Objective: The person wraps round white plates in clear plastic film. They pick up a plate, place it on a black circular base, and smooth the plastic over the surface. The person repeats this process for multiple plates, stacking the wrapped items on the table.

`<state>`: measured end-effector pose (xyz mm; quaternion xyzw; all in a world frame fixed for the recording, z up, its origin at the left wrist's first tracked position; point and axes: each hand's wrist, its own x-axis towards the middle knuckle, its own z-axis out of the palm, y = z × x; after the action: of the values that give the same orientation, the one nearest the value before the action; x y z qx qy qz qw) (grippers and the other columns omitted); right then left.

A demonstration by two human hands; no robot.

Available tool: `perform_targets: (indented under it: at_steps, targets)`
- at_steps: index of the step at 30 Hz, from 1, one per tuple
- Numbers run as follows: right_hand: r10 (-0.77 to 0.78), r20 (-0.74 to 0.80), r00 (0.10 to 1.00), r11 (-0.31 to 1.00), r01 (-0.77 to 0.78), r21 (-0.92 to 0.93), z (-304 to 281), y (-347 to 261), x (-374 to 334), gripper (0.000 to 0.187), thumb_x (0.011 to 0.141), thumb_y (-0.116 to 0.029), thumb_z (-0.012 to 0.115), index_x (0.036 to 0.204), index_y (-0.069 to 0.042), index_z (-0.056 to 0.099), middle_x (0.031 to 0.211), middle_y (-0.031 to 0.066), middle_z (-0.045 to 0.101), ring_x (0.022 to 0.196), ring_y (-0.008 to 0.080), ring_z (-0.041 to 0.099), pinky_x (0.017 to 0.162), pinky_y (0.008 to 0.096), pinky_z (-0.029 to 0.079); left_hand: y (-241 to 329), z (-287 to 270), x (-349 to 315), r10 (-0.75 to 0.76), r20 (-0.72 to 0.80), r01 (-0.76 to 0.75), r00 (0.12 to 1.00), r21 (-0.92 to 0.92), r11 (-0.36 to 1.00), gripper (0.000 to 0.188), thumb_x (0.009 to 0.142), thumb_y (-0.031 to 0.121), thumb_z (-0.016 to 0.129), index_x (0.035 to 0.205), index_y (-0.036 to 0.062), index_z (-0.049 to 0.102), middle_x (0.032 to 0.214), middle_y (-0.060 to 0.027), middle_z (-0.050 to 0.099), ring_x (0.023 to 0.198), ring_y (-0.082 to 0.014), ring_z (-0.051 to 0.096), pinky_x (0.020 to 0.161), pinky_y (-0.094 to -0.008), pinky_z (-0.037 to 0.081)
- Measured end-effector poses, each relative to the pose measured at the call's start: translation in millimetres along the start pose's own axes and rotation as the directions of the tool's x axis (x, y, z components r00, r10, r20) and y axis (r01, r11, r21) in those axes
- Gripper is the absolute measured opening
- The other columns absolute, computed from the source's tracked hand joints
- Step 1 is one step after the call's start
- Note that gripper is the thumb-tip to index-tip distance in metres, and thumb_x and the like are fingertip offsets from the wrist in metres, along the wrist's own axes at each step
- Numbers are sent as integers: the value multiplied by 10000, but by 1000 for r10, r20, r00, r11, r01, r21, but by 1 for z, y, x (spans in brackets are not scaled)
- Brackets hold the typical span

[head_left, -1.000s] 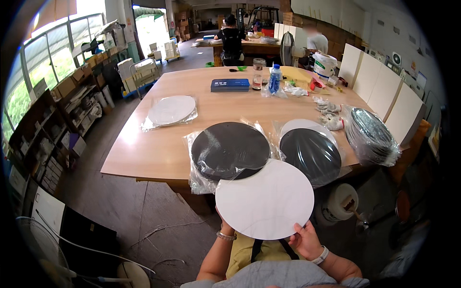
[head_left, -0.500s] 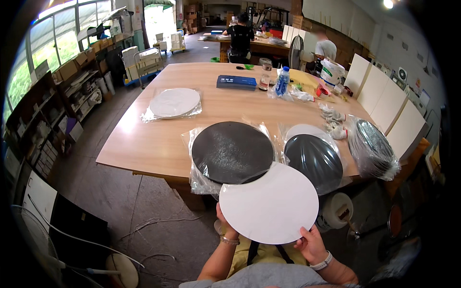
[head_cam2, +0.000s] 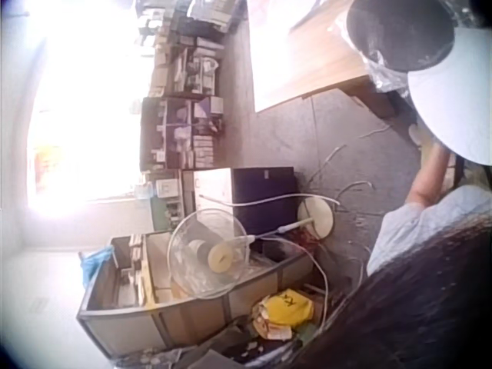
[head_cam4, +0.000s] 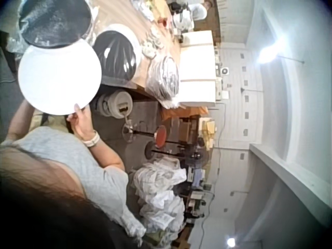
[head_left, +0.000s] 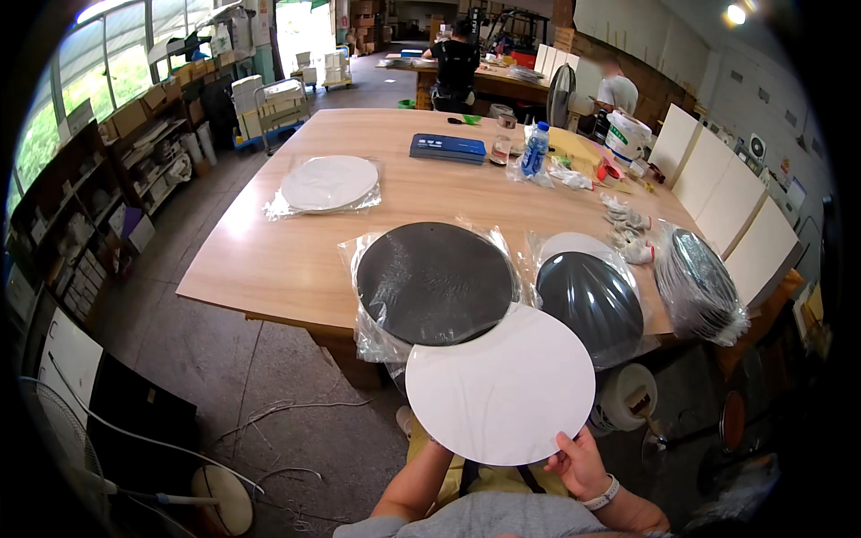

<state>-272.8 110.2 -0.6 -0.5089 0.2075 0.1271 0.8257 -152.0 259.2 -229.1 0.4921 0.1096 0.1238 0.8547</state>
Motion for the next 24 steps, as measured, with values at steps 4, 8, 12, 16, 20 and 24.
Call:
perform_targets:
  at_steps: [4, 8, 12, 16, 20, 24]
  targets:
    - [20, 40, 999, 1000, -19, -12, 12, 8, 20, 255, 933, -92, 486, 1163, -86, 375, 913, 87, 585, 653, 159, 614, 593, 322, 566, -3, -11, -2, -13, 9, 13, 1000, 18, 1000, 251, 836, 245, 604, 930, 17, 554, 933, -142, 580, 892, -279, 570, 830, -415, 445]
    - [78, 122, 990, 997, -80, 12, 34, 15, 53, 251, 928, -103, 508, 1149, -83, 391, 924, 88, 581, 689, 173, 615, 610, 321, 559, 4, -28, 0, -49, 14, 48, 999, 45, 998, 253, 831, 245, 609, 927, 17, 555, 939, -147, 579, 896, -286, 568, 832, -417, 443]
    - [-2, 75, 997, 999, 5, -37, 26, 9, 32, 227, 924, -81, 487, 1138, -72, 410, 923, 72, 584, 637, 147, 595, 582, 308, 552, 25, -37, 8, -41, 18, 40, 999, 65, 997, 255, 826, 245, 613, 925, 18, 555, 945, -151, 578, 900, -294, 566, 834, -418, 442]
    - [-21, 13, 1000, 999, 21, -41, 8, 20, 28, 252, 923, -87, 497, 1153, -69, 394, 960, 91, 584, 627, 161, 606, 569, 307, 557, 13, -30, -1, -62, 39, 59, 997, 65, 996, 257, 821, 245, 618, 922, 18, 555, 951, -156, 577, 904, -301, 564, 835, -420, 440]
    - [45, 2, 999, 998, -45, -48, 16, 29, 31, 254, 914, -57, 502, 1147, -76, 402, 966, 93, 588, 695, 179, 637, 590, 329, 574, -1, -26, -9, -101, 67, 94, 993, 99, 991, 259, 815, 246, 623, 919, 19, 555, 956, -161, 575, 908, -309, 562, 837, -422, 438]
    - [24, 145, 989, 992, -6, -122, 14, 25, 32, 374, 895, -42, 514, 1238, -57, 365, 1057, 114, 565, 773, 212, 644, 638, 360, 582, 2, -26, -14, -118, 81, 107, 990, 121, 987, 261, 810, 246, 628, 917, 19, 555, 962, -165, 574, 912, -316, 560, 839, -423, 436]
